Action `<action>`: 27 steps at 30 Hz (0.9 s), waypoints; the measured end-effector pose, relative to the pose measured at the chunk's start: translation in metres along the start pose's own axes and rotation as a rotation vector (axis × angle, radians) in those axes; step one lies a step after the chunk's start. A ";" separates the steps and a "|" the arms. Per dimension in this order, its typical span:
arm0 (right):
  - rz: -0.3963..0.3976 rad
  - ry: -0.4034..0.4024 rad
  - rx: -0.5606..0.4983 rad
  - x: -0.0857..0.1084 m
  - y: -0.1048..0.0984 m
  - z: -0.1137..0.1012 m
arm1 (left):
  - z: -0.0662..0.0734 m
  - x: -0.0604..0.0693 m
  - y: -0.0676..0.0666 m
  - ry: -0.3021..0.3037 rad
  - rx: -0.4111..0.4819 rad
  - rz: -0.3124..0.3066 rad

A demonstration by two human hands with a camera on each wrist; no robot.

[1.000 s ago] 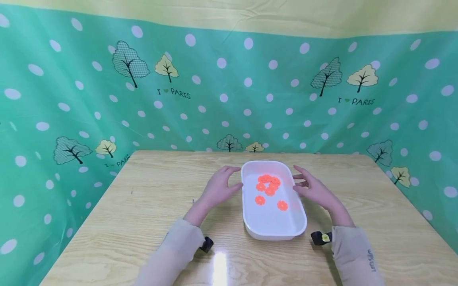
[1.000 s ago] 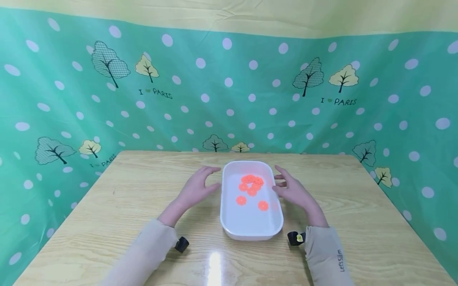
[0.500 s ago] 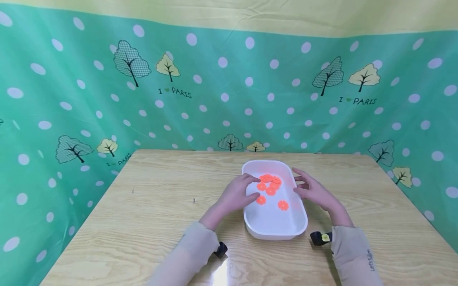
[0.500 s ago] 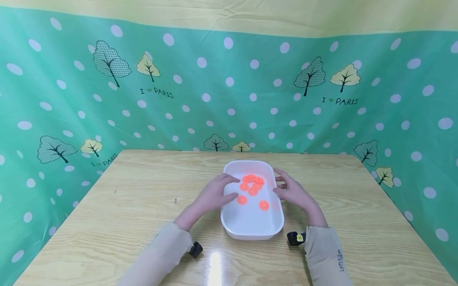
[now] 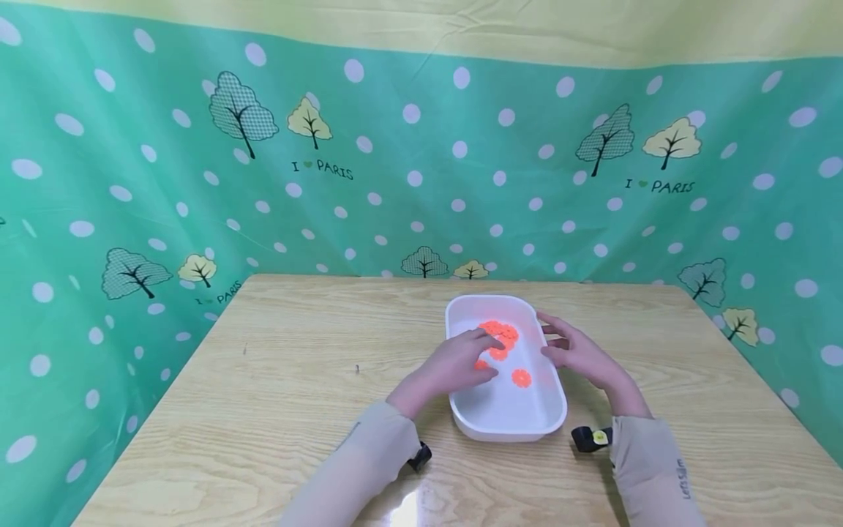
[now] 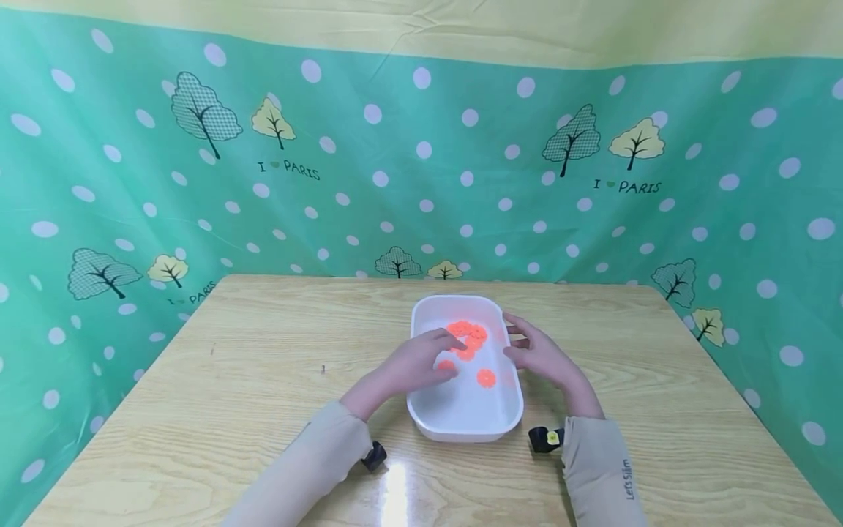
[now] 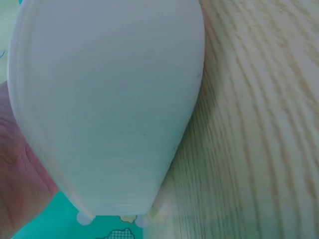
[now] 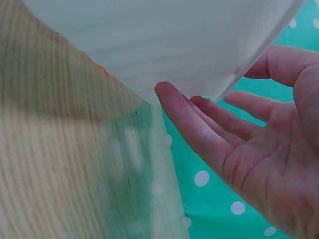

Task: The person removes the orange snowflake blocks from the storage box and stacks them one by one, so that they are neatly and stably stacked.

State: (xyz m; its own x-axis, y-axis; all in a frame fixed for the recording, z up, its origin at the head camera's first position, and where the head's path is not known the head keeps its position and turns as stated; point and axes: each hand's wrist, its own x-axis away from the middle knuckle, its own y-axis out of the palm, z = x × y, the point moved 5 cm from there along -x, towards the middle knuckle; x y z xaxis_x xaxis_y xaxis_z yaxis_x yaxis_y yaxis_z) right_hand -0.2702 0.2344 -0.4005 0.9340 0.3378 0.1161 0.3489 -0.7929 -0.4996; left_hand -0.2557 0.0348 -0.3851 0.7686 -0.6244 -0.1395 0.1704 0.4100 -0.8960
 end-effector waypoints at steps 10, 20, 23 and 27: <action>-0.002 0.024 0.010 0.002 0.001 -0.001 | 0.005 -0.016 0.010 0.030 0.039 -0.156; -0.002 0.023 0.025 0.002 0.002 0.000 | 0.004 -0.025 0.019 0.017 0.036 -0.276; -0.001 0.016 0.031 0.001 0.001 0.000 | 0.004 -0.029 0.022 0.012 0.038 -0.296; -0.002 0.005 0.022 0.000 0.000 0.002 | 0.006 -0.036 0.027 0.019 0.036 -0.316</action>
State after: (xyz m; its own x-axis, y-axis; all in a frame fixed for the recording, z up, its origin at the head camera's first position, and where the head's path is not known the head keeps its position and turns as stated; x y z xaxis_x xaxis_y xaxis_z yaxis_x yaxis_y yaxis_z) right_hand -0.2700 0.2356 -0.4017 0.9337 0.3371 0.1210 0.3491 -0.7809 -0.5180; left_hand -0.2750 0.0720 -0.4016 0.6626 -0.7366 0.1358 0.4211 0.2164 -0.8808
